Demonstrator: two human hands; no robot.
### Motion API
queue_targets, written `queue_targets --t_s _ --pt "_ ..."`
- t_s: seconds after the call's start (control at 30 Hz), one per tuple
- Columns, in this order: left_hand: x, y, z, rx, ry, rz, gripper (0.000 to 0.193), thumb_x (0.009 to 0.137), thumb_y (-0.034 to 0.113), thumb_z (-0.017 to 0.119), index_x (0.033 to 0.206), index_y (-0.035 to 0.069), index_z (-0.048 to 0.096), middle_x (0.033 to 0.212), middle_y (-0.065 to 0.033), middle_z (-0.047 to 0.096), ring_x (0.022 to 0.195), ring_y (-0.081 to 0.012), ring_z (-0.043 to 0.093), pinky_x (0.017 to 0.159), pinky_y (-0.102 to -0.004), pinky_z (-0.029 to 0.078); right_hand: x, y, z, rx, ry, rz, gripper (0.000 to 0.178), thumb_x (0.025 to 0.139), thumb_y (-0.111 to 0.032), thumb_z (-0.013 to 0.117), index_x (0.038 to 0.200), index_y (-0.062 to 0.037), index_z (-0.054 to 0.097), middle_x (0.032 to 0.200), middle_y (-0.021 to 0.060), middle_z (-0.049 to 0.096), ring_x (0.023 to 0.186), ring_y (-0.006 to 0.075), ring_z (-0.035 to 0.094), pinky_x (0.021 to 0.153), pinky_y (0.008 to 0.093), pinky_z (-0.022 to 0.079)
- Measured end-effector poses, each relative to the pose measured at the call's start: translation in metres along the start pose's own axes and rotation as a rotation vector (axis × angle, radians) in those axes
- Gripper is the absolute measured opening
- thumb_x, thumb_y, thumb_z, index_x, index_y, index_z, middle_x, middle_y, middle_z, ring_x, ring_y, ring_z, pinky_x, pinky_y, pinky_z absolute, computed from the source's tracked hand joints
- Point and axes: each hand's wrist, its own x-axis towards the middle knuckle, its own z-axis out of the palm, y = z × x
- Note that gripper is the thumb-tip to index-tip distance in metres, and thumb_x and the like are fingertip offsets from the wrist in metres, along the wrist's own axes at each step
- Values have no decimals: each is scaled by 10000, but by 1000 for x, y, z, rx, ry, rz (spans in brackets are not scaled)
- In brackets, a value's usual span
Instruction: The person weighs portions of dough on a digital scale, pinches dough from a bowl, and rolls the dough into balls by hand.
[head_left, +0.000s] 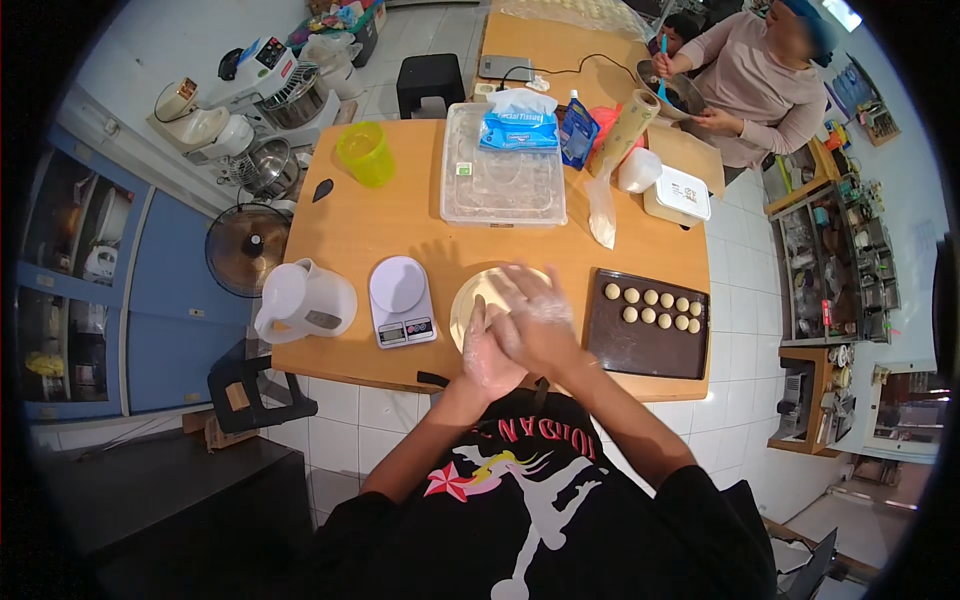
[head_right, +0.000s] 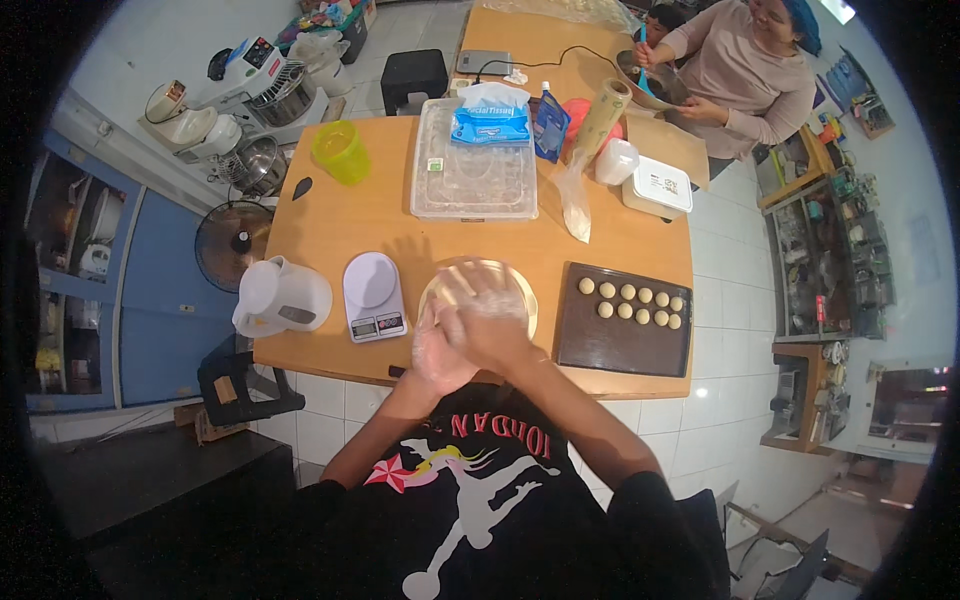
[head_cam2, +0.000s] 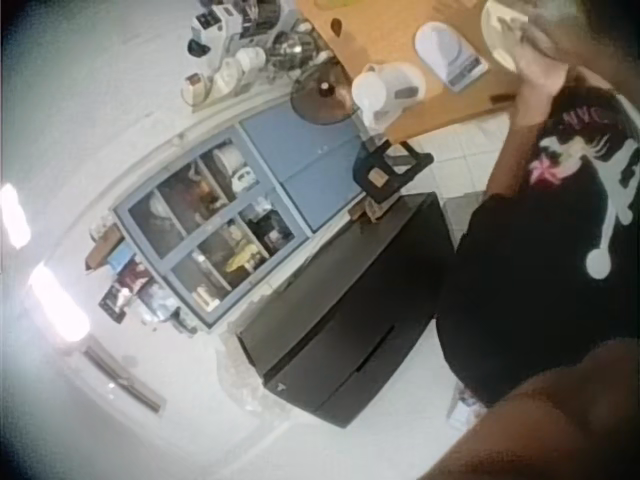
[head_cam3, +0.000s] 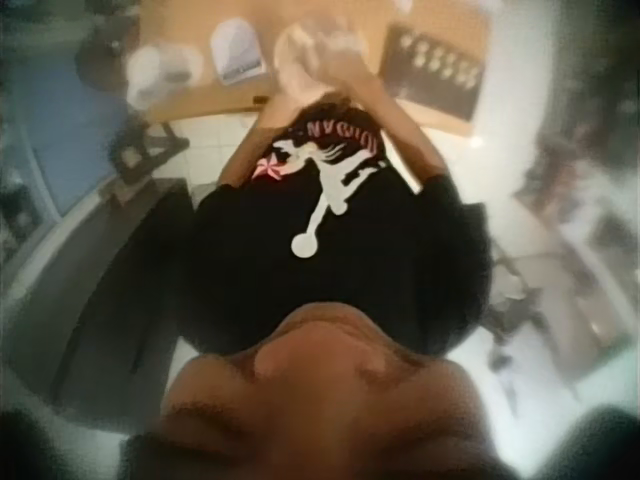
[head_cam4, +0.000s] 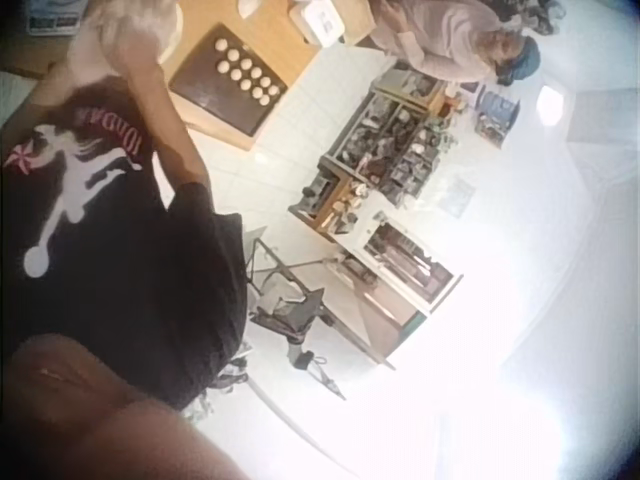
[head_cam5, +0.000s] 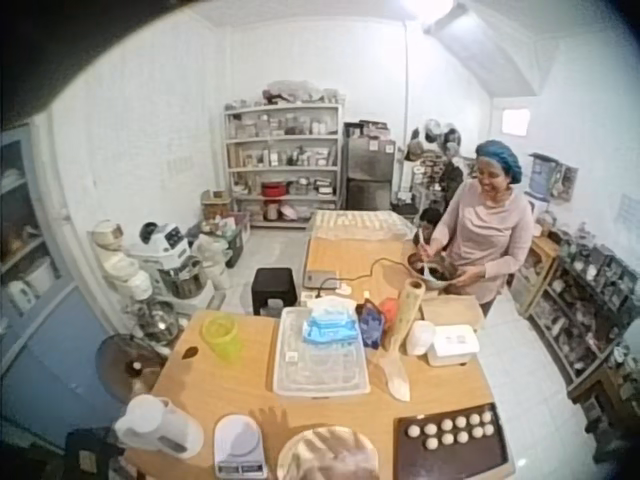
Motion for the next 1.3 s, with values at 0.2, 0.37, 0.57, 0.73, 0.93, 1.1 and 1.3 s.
queue_targets --t_s 0.2,0.37,0.57,0.73,0.93,1.1,1.3 --pt "13 20 11 36 38 25 936 889 721 250 1482 -1 190 1496 -224 283 1387 -361 284 1133 -481 246 -16 10 17 298 -42 -21 379 858 -198 545 1202 -50 599 1346 188 494 1302 389 406 1051 583 297" --pt "9 -9 -9 230 321 114 891 891 728 206 1494 71 209 1515 -184 271 1399 -332 274 1145 -482 216 -17 10 20 -90 59 94 377 858 -257 566 1165 -44 617 1303 170 530 1290 380 417 1067 617 229" --pt "5 0 19 147 226 4 988 838 793 244 1488 49 211 1486 -204 309 1361 -359 330 1124 -479 258 5 10 -14 91 16 97 403 880 -293 550 1195 -48 599 1309 178 525 1289 386 415 1068 608 239" --pt "7 -10 20 459 229 128 979 852 771 273 1492 35 186 1489 -215 297 1352 -360 344 1092 -520 296 3 -24 7 194 -37 -136 451 854 -334 592 1161 -3 589 1197 211 586 1142 377 538 1036 502 351" --pt "7 -5 12 198 189 114 972 857 765 233 1481 20 216 1507 -209 273 1375 -364 300 1123 -493 250 5 -1 3 -76 7 31 447 858 -333 586 1215 -64 585 1251 182 564 1175 363 522 1019 570 320" --pt "14 3 -16 397 -47 130 1018 822 793 283 1481 21 209 1525 -154 268 1384 -325 302 1137 -498 232 0 -20 20 230 -9 -97 442 869 -319 586 1216 -44 591 1265 214 549 1222 388 483 1046 556 279" --pt "2 3 -2 116 195 79 947 877 746 215 1488 21 199 1519 -189 268 1390 -339 295 1139 -473 231 4 -1 1 -126 69 -19 404 849 -281 592 1172 -38 602 1227 168 575 1235 355 484 1050 576 301"
